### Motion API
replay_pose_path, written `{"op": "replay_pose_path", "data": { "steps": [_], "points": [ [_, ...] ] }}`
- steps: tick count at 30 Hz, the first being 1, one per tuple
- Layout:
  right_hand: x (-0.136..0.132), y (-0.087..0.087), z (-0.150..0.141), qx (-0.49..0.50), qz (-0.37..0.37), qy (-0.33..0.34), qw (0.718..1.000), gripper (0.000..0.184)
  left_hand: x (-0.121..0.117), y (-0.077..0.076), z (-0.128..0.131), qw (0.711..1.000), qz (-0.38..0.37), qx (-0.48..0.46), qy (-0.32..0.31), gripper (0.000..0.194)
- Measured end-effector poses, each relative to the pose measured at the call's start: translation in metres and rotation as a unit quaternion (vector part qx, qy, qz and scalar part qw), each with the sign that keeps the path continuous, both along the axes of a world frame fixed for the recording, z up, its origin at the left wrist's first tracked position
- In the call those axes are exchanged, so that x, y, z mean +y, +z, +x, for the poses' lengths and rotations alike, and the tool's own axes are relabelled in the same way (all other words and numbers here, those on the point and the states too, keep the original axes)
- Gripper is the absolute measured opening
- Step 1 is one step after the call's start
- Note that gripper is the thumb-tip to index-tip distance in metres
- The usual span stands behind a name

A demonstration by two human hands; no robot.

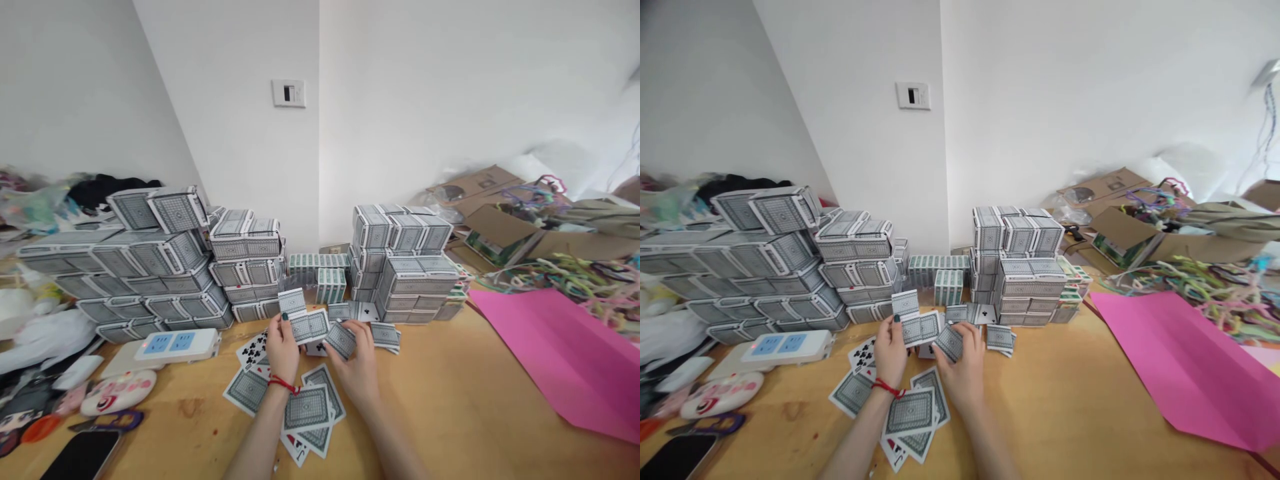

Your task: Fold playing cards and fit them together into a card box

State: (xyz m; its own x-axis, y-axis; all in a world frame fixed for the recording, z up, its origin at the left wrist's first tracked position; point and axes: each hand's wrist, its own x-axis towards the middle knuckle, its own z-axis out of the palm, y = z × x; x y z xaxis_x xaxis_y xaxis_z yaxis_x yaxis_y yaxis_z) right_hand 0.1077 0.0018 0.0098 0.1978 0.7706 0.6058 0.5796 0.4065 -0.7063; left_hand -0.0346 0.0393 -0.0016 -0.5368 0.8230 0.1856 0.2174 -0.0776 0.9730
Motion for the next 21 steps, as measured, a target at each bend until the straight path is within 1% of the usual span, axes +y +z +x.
{"op": "replay_pose_path", "data": {
  "steps": [3,7,14,17,21],
  "points": [
    [0.001,-0.002,0.000,0.007,0.004,0.004,1.000,0.034,0.000,-0.001,0.000,1.000,-0.001,0.002,0.000,0.039],
    [0.003,-0.005,0.001,0.022,-0.006,0.018,1.000,0.036,0.000,-0.002,-0.001,1.000,-0.002,0.000,-0.018,0.042],
    [0.001,-0.002,0.002,0.050,-0.038,0.040,0.997,0.039,0.003,-0.004,-0.006,0.999,0.024,0.024,-0.021,0.038],
    [0.000,0.000,0.002,0.052,-0.042,0.040,0.997,0.038,0.002,-0.002,-0.006,0.999,0.016,0.011,-0.029,0.040],
    [0.000,-0.001,0.002,0.052,-0.043,0.042,0.997,0.038,-0.001,0.006,-0.003,0.997,-0.020,-0.018,-0.068,0.048]
  ]
}}
